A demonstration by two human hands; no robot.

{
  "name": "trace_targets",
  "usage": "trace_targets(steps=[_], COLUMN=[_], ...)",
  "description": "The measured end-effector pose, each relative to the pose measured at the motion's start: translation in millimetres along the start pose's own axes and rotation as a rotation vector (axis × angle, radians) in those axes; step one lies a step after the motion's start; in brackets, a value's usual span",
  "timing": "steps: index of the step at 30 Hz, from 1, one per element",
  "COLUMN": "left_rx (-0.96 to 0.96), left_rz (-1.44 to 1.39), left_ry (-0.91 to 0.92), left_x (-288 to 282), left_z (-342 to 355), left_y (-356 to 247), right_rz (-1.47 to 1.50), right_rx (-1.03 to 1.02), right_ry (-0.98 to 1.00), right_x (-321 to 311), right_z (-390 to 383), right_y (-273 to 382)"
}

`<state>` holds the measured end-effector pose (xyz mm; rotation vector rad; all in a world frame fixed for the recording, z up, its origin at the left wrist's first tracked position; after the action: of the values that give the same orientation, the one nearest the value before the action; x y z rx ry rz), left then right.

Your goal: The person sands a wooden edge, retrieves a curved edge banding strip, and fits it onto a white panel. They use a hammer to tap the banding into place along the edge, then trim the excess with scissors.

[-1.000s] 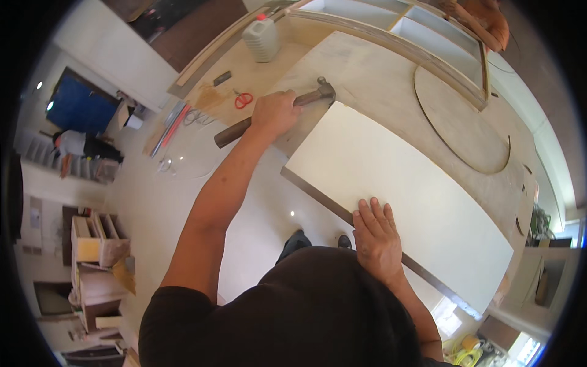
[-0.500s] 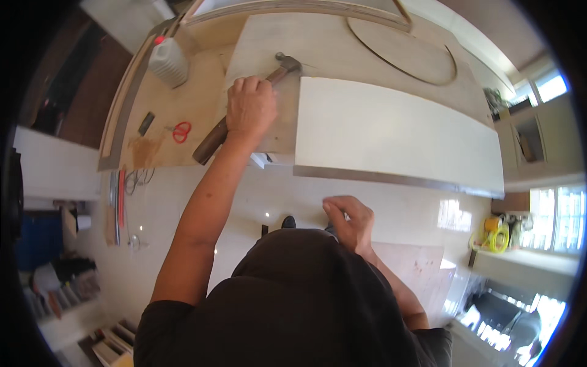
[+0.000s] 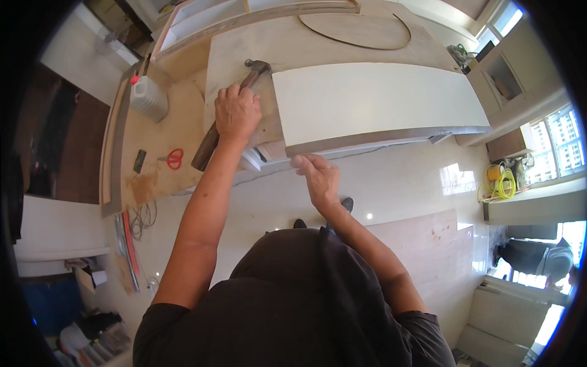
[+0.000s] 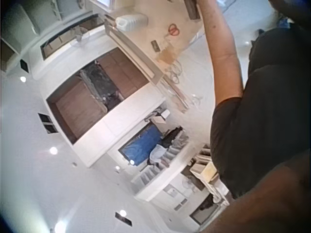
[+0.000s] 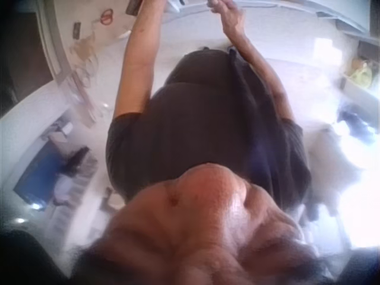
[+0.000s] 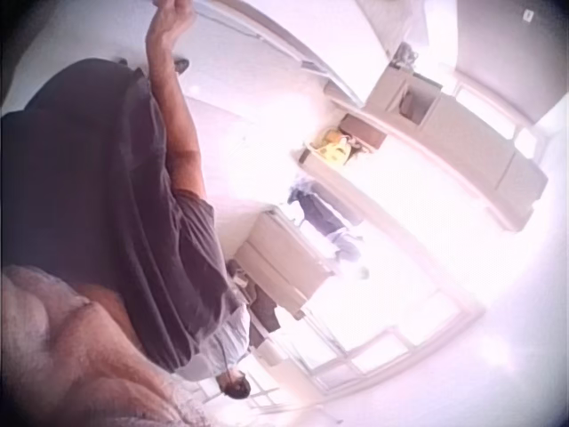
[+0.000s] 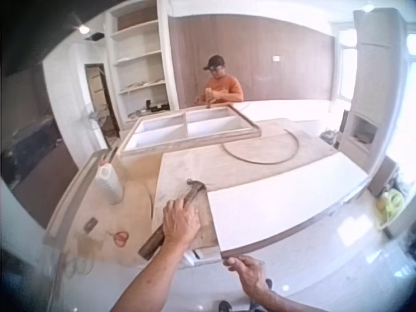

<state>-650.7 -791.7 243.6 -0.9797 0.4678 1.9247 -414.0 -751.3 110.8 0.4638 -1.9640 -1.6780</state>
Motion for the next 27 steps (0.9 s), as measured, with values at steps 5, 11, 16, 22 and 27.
trace_targets(steps=[5,11,16,22,27], left_rx=[0.02,0.011,0.003,0.007,0.005], left_rz=[0.01,0.026,0.031,0.023,0.022], left_ry=[-0.026,-0.002,0.009,0.006,0.007], left_x=[-1.8,-1.2,-0.3,-0.2,-2.0], left_z=[-0.6,-0.8,0.2,-0.1,-0.2], left_y=[-1.4,-2.0,-1.6,0.0,-1.7], right_rz=[0.109,-0.002,-0.039,0.064,0.032], right_rx=[-0.017,-0.13,-0.146,-0.13,-0.134], right_ry=[-0.002,0.007,0.045,0.072,0.085], right_x=[3.8,5.8,7.5,11.8,9.0], right_z=[3.3,7.4,7.1,0.8,1.5], right_y=[-7.5,-4.7,0.9,12.0,10.0])
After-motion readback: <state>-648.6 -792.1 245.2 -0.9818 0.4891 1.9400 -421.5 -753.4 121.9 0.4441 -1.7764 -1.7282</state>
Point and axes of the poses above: each hand's wrist, its own z-axis towards the middle knuckle, its own x-axis out of the palm, y = z × x, the point moved 9 cm from there along z, towards the middle knuckle, and after that the axes turned 1 degree about -y, right-handed, at the moved point
